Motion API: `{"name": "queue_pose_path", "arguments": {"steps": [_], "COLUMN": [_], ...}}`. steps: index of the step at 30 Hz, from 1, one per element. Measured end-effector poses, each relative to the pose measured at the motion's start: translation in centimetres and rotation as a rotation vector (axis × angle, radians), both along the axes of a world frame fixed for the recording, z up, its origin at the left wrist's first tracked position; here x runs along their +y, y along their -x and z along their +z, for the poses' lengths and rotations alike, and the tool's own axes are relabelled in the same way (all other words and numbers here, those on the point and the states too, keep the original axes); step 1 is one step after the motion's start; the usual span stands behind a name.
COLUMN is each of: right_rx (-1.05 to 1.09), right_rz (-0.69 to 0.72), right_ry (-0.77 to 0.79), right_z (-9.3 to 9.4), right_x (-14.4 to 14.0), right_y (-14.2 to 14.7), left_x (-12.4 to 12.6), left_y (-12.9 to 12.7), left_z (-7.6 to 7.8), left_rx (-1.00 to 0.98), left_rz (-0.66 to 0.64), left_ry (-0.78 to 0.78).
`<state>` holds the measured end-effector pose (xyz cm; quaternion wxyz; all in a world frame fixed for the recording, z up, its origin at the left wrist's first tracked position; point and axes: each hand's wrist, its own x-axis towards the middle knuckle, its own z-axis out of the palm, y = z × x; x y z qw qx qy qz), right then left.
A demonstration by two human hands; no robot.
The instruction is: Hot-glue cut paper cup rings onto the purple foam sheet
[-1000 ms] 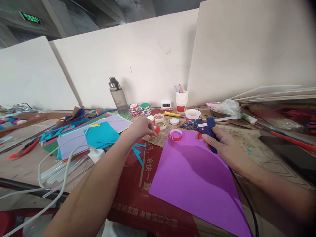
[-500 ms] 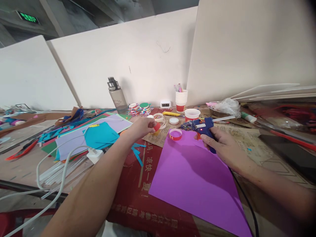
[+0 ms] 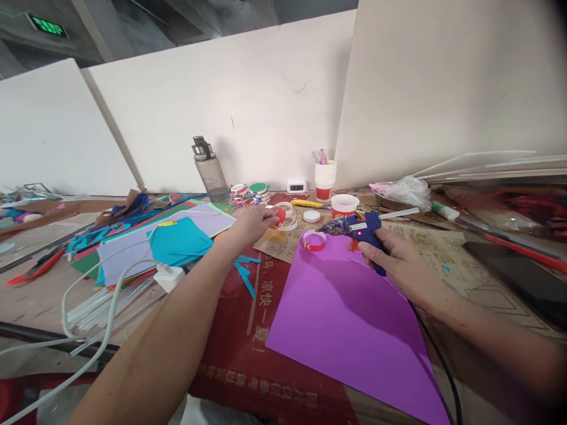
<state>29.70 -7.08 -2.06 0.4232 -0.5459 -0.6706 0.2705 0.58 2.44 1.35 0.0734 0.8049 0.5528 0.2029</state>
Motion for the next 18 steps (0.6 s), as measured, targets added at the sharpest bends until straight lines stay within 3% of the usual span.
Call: {"name": "queue_pose_path", "arguments": {"steps": [5, 9, 12, 18], "right_rx": [0.001, -0.005, -0.020, -0.025], "right_rz": [0.013, 0.019, 0.004, 0.014], "right_ry": [0.004, 0.026, 0.035, 0.022], "right_z": [-0.10, -0.14, -0.11, -0.18], "right_x": [0.11, 0.09, 0.03, 0.12], "right_y": [-0.04, -0.05, -0.04, -0.11], "left_x": [0.39, 0.41, 0.28, 0.07], "left_y": [-0.09, 0.21, 0.22, -0.19], "left_z": [-0.52, -0.56, -0.59, -0.77], "left_rx": [0.037, 0.070, 0.053, 0.011], "left_rz": [0.121, 0.012, 0.050, 0.039], "left_ry": [-0.200, -0.051, 0.056, -0.035]}}
